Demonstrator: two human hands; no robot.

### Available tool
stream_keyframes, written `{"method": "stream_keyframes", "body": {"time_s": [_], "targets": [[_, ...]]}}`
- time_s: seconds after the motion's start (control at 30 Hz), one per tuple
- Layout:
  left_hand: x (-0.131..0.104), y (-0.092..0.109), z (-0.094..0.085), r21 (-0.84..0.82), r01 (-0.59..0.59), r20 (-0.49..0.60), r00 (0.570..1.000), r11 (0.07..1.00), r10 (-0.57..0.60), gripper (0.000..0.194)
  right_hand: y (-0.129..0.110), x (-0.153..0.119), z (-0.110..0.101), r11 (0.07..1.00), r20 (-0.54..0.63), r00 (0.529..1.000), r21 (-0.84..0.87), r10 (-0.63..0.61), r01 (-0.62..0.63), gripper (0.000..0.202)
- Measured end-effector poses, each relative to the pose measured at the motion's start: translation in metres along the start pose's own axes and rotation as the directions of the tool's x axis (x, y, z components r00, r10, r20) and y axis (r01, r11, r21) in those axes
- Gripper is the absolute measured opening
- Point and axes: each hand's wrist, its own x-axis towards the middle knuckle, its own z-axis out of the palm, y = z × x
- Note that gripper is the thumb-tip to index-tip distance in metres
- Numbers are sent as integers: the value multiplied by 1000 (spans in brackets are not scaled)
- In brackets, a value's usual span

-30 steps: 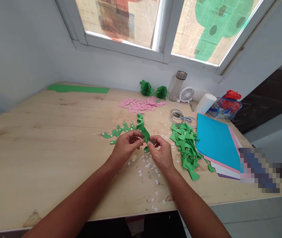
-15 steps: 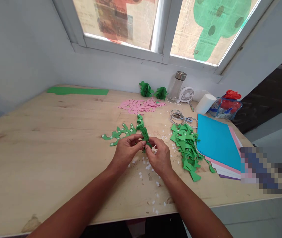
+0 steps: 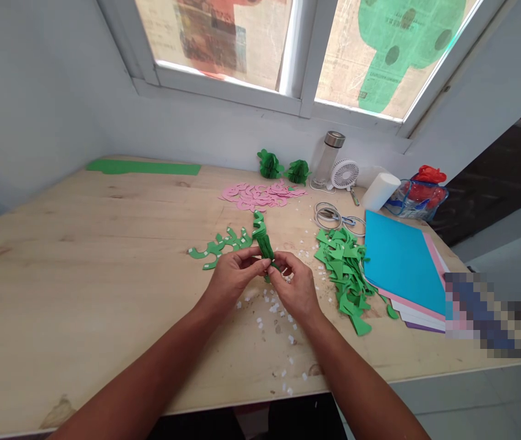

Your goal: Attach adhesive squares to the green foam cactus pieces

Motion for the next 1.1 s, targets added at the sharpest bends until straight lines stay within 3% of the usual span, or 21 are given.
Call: {"method": "stream_keyframes", "body": {"time_s": [0.23,0.43,0.7,1.1], "targets": [[3,-4,-7,-19,10,70,998,1000,-9,27,4,3,1,967,34,991,220,127,-131,21],[3,1,-9,-52,47,97,994,998,-42,31,3,4,1,863,112,968,439,223,-249,25],[4,4,-9,-74,67,101,993,995,-59,34,2,6,0,848,96,964,460,247,-263,24],[4,0,-7,-39,72,77,995,997,-69,35,6,5,1,897,112,974,381,196,-224,28]]}}
